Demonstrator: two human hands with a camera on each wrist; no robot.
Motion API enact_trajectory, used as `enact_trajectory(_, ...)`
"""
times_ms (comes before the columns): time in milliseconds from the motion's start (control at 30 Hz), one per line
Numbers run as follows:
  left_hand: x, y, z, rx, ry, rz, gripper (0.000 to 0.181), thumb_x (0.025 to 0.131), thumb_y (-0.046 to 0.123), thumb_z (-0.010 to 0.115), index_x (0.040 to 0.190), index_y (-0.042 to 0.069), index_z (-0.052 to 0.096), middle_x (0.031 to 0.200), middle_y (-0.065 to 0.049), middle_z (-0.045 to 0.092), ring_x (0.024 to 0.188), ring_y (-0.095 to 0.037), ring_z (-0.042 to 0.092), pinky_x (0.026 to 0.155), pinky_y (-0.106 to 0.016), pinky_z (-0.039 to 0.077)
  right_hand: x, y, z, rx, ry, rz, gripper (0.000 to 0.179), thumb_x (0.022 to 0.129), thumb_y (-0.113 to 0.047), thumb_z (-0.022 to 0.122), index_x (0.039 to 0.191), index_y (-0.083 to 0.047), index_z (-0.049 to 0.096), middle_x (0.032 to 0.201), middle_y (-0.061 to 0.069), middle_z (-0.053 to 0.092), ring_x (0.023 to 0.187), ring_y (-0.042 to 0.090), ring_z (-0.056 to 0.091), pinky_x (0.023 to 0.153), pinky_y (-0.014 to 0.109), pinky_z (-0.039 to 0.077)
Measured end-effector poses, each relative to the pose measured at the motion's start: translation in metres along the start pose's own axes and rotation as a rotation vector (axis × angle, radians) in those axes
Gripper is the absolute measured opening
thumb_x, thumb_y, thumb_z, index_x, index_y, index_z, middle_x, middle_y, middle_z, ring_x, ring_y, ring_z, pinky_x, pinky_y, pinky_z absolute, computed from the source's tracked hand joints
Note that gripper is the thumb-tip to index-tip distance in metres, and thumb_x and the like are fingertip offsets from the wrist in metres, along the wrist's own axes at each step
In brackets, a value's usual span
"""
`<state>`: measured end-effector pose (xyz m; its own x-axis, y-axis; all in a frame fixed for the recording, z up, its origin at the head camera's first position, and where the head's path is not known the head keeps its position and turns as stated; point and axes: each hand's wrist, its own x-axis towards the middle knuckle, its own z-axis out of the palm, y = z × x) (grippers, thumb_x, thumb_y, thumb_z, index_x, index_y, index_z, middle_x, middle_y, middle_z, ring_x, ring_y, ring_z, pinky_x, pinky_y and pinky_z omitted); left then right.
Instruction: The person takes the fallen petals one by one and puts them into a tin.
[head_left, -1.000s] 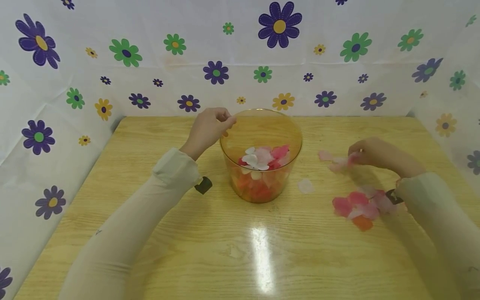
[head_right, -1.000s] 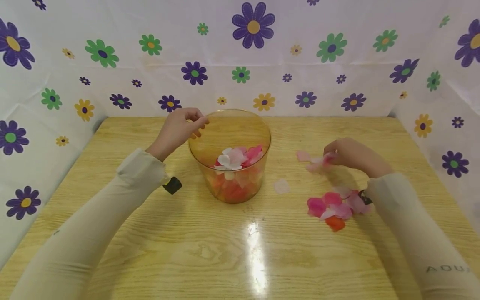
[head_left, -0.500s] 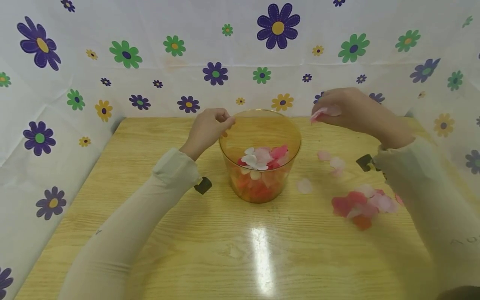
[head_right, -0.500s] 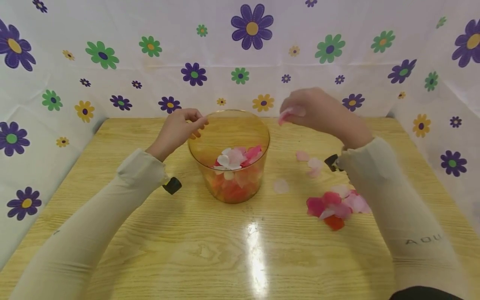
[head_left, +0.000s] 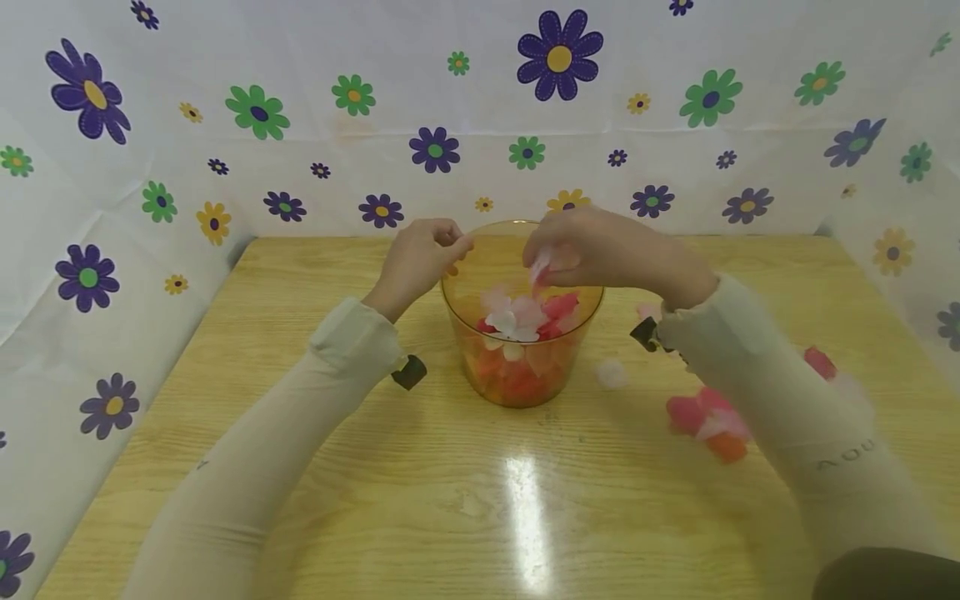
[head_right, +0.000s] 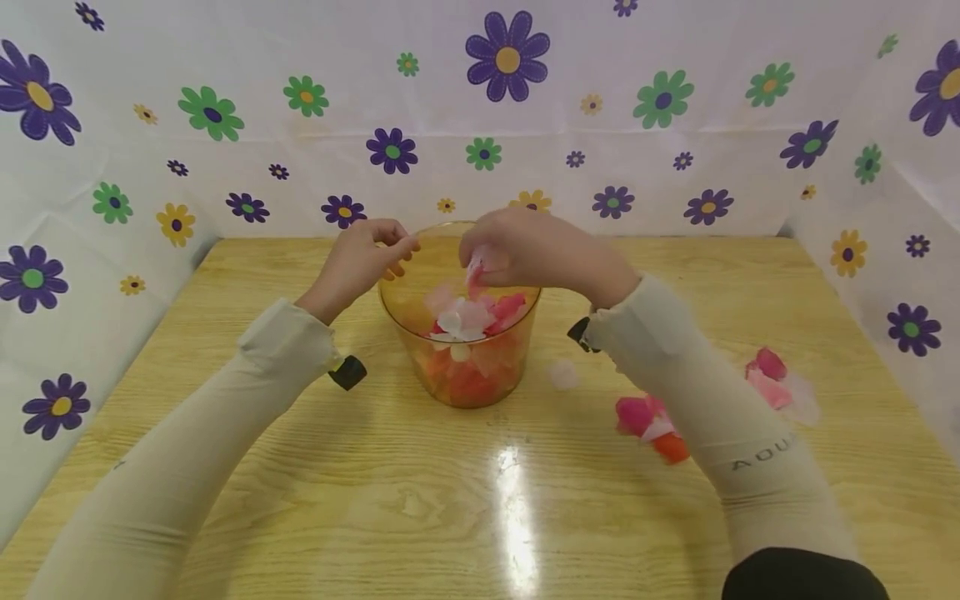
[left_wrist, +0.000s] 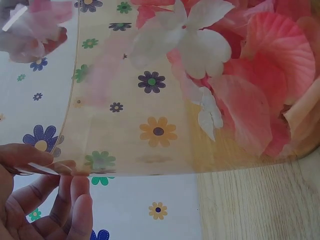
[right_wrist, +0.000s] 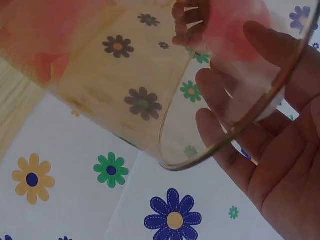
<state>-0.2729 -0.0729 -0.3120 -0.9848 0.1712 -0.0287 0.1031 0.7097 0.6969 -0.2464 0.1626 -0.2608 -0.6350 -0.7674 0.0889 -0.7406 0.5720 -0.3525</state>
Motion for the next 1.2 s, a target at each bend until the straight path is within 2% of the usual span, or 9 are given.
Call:
enact_trajectory(167,0.0,0.0,0.0,-0.004,0.001,0.001,0.028,0.094,0.037,0.053,0.091,0.012,0.065,0.096,-0.005,0.068,0.082,-0.02,0.064,0.066,-0.027,0.043,0.006,-0.004,0.004,-0.012,-0.067,0.018,0.029,0.079,-0.011,0.074,0.107,-0.009,0.067,0.107,0.004,0.067,0.097,0.021,0.061,0.086,0.037,0.052)
enact_trajectory(400,0.0,0.0,0.0,-0.006,-0.008,0.002,0.027,0.094,0.035,0.053,0.093,0.011,0.066,0.095,-0.006,0.067,0.082,-0.019,0.063,0.066,-0.027,0.043,0.002,-0.002,0.005,-0.012,-0.03,-0.004,0.028,0.079,-0.009,0.074,0.107,-0.007,0.066,0.108,0.006,0.067,0.097,0.022,0.062,0.087,0.039,0.051)
enact_trajectory(533,0.0,0.0,0.0,-0.006,-0.003,0.005,0.027,0.094,0.034,0.053,0.093,0.011,0.066,0.096,-0.007,0.068,0.081,-0.019,0.063,0.064,-0.026,0.042,-0.004,0.001,0.004,-0.02,0.034,-0.012,0.025,0.081,-0.009,0.072,0.105,-0.008,0.066,0.106,0.005,0.068,0.095,0.02,0.062,0.086,0.036,0.052)
enact_trajectory(700,-0.002,0.001,-0.001,-0.016,0.003,0.004,0.027,0.094,0.035,0.053,0.092,0.011,0.066,0.098,-0.008,0.068,0.081,-0.019,0.063,0.064,-0.026,0.041,-0.025,0.009,0.001,-0.028,0.196,0.007,0.023,0.082,-0.007,0.071,0.104,-0.007,0.066,0.102,0.006,0.068,0.092,0.02,0.062,0.083,0.038,0.052)
enact_trajectory(800,-0.003,0.001,-0.001,-0.025,0.011,0.01,0.026,0.094,0.034,0.053,0.091,0.011,0.066,0.097,-0.007,0.068,0.08,-0.019,0.063,0.063,-0.027,0.04,-0.044,0.021,0.001,-0.042,0.287,0.056,0.023,0.082,-0.005,0.07,0.104,-0.004,0.066,0.101,0.008,0.069,0.09,0.021,0.063,0.08,0.04,0.052)
enact_trajectory(867,-0.003,0.001,-0.001,-0.027,0.02,0.008,0.024,0.094,0.033,0.054,0.089,0.013,0.066,0.095,-0.005,0.068,0.079,-0.018,0.063,0.064,-0.027,0.041,-0.057,0.031,0.002,-0.039,0.302,0.121,0.025,0.082,-0.005,0.07,0.106,-0.004,0.066,0.101,0.009,0.069,0.089,0.022,0.063,0.079,0.041,0.053)
enact_trajectory(967,-0.004,0.001,-0.001,-0.032,0.02,0.008,0.024,0.094,0.033,0.054,0.088,0.013,0.065,0.096,-0.004,0.068,0.079,-0.018,0.063,0.065,-0.027,0.042,-0.075,0.049,0.007,-0.071,0.233,0.23,0.027,0.082,-0.009,0.071,0.108,-0.005,0.065,0.104,0.009,0.068,0.092,0.023,0.063,0.081,0.043,0.052)
enact_trajectory(1133,-0.004,0.002,-0.001,-0.032,0.01,0.006,0.026,0.094,0.035,0.053,0.091,0.012,0.066,0.099,-0.004,0.067,0.081,-0.02,0.064,0.068,-0.028,0.043,-0.099,0.085,0.028,-0.135,-0.033,0.329,0.035,0.079,-0.014,0.073,0.112,-0.006,0.063,0.108,0.011,0.066,0.094,0.028,0.063,0.08,0.044,0.052)
enact_trajectory(1200,-0.003,0.001,0.0,-0.029,0.01,0.008,0.027,0.094,0.036,0.054,0.091,0.012,0.066,0.099,-0.004,0.067,0.081,-0.019,0.064,0.067,-0.028,0.042,-0.107,0.098,0.037,-0.107,-0.118,0.359,0.038,0.079,-0.013,0.073,0.114,-0.004,0.062,0.11,0.014,0.065,0.096,0.03,0.063,0.081,0.045,0.052)
